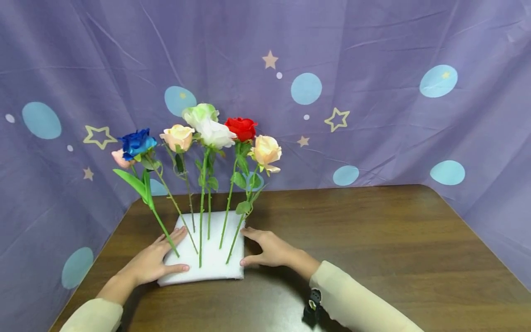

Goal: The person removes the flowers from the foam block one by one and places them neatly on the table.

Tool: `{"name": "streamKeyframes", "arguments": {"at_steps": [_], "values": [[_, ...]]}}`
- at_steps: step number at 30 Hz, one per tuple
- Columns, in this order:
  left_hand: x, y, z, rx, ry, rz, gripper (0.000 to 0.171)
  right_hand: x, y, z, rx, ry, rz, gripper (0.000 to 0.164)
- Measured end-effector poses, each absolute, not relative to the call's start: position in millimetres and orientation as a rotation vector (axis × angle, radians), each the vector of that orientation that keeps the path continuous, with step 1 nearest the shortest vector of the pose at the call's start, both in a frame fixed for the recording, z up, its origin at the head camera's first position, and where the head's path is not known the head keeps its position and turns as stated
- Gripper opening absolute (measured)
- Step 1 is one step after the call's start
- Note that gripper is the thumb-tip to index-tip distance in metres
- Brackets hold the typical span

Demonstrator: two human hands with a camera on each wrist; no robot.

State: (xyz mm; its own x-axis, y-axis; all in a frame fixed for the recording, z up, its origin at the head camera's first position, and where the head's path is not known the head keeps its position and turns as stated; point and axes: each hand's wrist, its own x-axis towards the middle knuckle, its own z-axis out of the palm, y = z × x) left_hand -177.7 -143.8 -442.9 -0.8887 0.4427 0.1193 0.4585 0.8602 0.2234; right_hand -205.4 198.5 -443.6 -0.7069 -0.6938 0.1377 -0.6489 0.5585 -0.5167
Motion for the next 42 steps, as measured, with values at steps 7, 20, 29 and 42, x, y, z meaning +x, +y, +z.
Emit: {"name": "streamKeyframes", "arguments": {"at_steps": [7, 20, 29, 42], "values": [[-176.2, -143.6, -441.6, -0.700, -3.001, -0.390, 0.096, -204.1, 204.4, -444.3, -1.251, 2.723, -1.002, 0.067], [-176.0, -149.1, -443.4, -0.702, -2.998, -0.382, 0.095, -198.2, 196.8, -433.7, -1.012, 2.296, -1.680, 0.046], [-177.9, -144.9, -444.4, -0.711, -2.980, -0.359, 0.095, -197.4, 194.4, -423.3, -0.656, 1.975, -1.999, 0.040], [-178.1, -144.6, -442.7, -0.718, -2.974, -0.345, 0.096, -202.7, 181.4, -436.5, -0.431, 1.890, -2.145, 0.040]]}}
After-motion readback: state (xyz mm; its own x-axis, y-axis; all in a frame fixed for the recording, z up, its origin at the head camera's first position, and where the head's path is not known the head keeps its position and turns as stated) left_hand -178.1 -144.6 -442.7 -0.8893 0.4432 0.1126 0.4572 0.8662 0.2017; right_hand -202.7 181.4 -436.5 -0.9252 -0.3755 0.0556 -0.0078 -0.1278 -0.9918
